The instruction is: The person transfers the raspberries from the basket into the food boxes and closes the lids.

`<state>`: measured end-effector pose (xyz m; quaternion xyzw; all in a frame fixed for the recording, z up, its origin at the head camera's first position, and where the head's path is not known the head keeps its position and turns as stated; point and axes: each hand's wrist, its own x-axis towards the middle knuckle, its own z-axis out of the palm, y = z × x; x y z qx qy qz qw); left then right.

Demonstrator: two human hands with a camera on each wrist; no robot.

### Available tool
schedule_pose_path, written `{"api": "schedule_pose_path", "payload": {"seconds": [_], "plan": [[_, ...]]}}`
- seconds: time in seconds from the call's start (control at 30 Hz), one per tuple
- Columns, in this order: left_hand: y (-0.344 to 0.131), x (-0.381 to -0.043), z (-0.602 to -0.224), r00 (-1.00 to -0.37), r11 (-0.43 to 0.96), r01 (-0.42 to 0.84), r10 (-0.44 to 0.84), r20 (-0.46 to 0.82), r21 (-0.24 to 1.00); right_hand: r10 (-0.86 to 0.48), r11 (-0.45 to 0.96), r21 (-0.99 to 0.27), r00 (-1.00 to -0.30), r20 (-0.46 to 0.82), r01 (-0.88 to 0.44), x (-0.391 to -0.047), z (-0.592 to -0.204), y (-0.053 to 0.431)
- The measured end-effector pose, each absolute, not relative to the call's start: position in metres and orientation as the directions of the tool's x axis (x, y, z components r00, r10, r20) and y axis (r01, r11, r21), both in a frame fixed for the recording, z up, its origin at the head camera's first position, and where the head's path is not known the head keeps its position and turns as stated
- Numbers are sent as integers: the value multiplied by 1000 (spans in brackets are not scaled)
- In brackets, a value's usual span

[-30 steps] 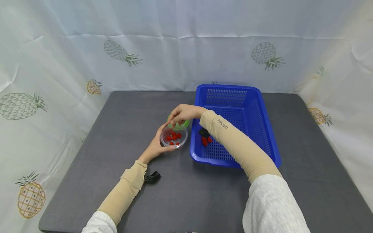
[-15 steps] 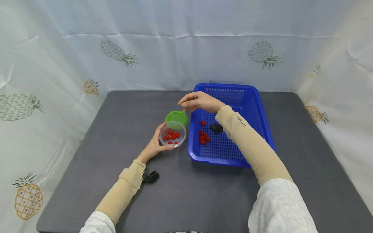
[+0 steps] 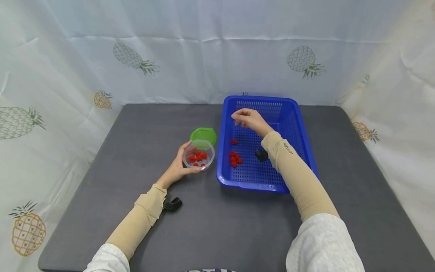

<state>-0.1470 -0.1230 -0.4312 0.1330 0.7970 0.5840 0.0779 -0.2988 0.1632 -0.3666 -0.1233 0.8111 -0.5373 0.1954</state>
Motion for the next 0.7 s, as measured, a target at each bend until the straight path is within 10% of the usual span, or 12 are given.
{"api": "schedule_pose_path", "payload": {"seconds": [0.7], "plan": [[-131,-161,-461,-954,252,107,299,28,962,-460,795,-569,-820,-342,-209,-292,-409,152]]}}
